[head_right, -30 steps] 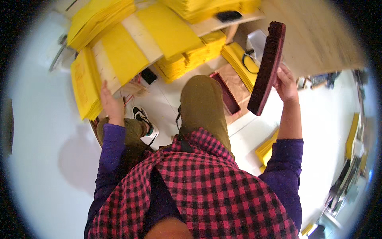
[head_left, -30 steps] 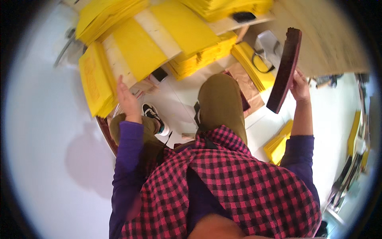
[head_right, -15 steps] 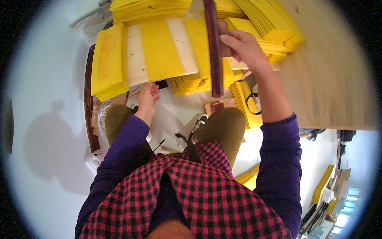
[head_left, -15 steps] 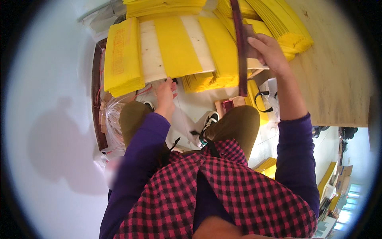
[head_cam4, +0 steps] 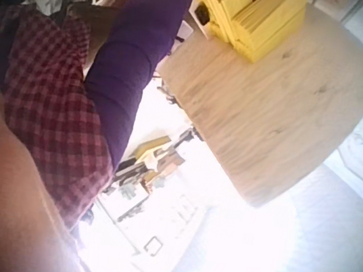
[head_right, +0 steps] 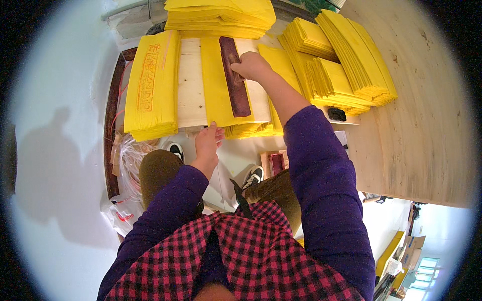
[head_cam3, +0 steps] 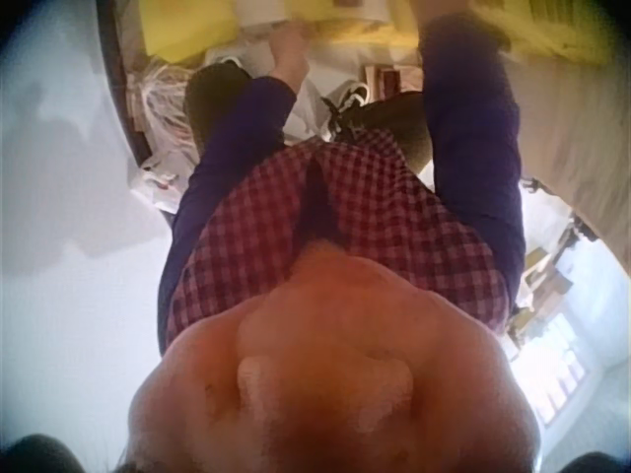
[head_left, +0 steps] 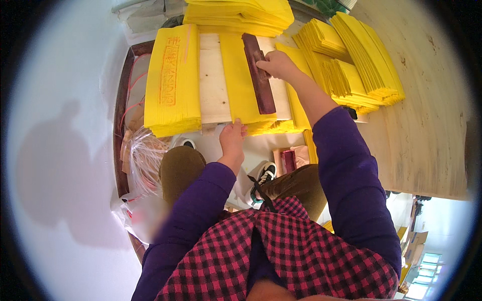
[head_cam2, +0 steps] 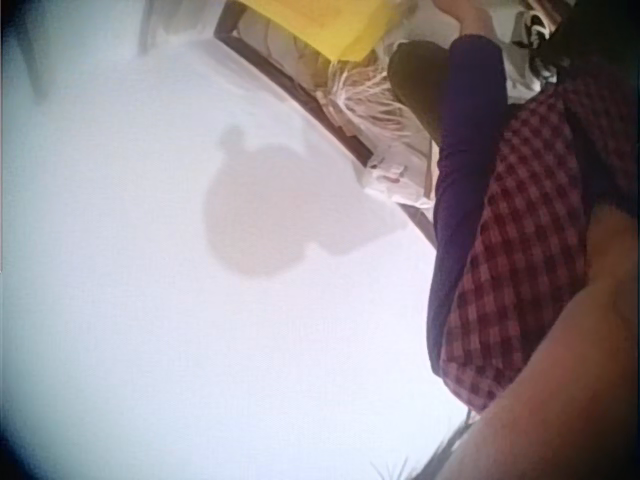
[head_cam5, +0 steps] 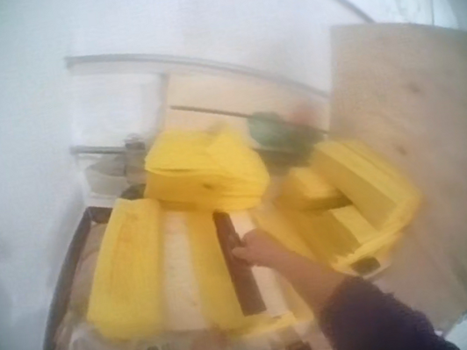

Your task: The person repeatedly picks up yellow paper sheets from a pile, places them on a wooden table, and uses a dark rectangular tool to press or smooth each sheet before stacking them. The person continues this cycle throughout the clip.

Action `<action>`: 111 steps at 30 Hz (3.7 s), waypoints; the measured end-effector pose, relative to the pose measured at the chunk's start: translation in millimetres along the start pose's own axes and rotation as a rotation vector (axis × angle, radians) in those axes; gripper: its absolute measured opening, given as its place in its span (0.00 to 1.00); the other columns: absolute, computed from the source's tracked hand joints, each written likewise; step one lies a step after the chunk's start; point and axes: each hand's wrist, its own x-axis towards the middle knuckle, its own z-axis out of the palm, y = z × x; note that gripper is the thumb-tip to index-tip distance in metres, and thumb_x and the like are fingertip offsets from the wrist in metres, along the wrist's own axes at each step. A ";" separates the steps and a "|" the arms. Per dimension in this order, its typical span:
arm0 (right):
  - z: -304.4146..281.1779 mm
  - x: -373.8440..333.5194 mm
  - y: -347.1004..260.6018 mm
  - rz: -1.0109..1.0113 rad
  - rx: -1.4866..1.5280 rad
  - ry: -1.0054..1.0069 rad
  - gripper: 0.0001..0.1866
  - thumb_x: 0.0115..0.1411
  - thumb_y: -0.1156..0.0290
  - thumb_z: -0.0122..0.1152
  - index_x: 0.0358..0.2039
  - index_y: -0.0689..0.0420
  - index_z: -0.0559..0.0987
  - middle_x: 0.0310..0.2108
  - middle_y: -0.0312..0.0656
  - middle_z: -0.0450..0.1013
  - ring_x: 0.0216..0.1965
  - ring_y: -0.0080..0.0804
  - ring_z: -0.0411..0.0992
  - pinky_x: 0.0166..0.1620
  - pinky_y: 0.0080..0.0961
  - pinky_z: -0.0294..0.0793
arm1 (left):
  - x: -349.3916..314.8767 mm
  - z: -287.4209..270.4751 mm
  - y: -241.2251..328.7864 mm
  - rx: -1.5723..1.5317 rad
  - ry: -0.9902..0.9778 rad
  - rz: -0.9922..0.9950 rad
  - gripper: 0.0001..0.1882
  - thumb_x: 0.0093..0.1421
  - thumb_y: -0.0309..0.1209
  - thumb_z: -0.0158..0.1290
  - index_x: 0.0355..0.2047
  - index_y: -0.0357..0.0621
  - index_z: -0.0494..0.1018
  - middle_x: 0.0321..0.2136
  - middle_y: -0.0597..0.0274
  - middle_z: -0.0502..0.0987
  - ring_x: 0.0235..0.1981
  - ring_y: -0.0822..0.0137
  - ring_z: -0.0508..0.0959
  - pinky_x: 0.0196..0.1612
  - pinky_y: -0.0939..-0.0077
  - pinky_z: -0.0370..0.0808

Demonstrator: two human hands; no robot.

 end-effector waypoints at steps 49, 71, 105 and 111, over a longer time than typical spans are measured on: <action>44.9 39.6 -36.6 0.174 -0.189 -0.055 0.17 0.46 0.64 0.50 0.33 0.61 0.78 0.34 0.50 0.74 0.37 0.43 0.73 0.39 0.34 0.72 | -11.9 6.1 5.9 -0.042 0.067 0.020 0.10 0.59 0.34 0.48 0.25 0.41 0.68 0.23 0.64 0.73 0.23 0.75 0.69 0.27 0.82 0.65; -77.3 -85.2 38.2 -0.110 0.142 0.311 0.21 0.50 0.53 0.55 0.26 0.62 0.76 0.19 0.46 0.72 0.22 0.31 0.71 0.30 0.27 0.69 | -8.3 -1.4 8.9 -0.001 0.029 0.087 0.07 0.58 0.32 0.45 0.29 0.43 0.69 0.21 0.67 0.72 0.22 0.77 0.70 0.25 0.82 0.66; 319.3 -334.5 348.3 0.615 -0.010 -0.291 0.16 0.48 0.59 0.50 0.30 0.56 0.78 0.31 0.48 0.74 0.37 0.46 0.72 0.39 0.39 0.69 | -12.1 -5.0 20.8 0.057 -0.012 0.130 0.17 0.61 0.34 0.40 0.43 0.30 0.63 0.38 0.44 0.70 0.43 0.51 0.71 0.50 0.60 0.68; 366.6 -297.4 370.0 0.652 -0.006 -0.286 0.18 0.53 0.58 0.47 0.35 0.57 0.78 0.33 0.49 0.74 0.37 0.46 0.73 0.40 0.41 0.69 | -16.9 -8.8 30.8 0.079 -0.036 0.197 0.15 0.59 0.32 0.44 0.43 0.35 0.64 0.36 0.49 0.72 0.41 0.52 0.72 0.48 0.60 0.69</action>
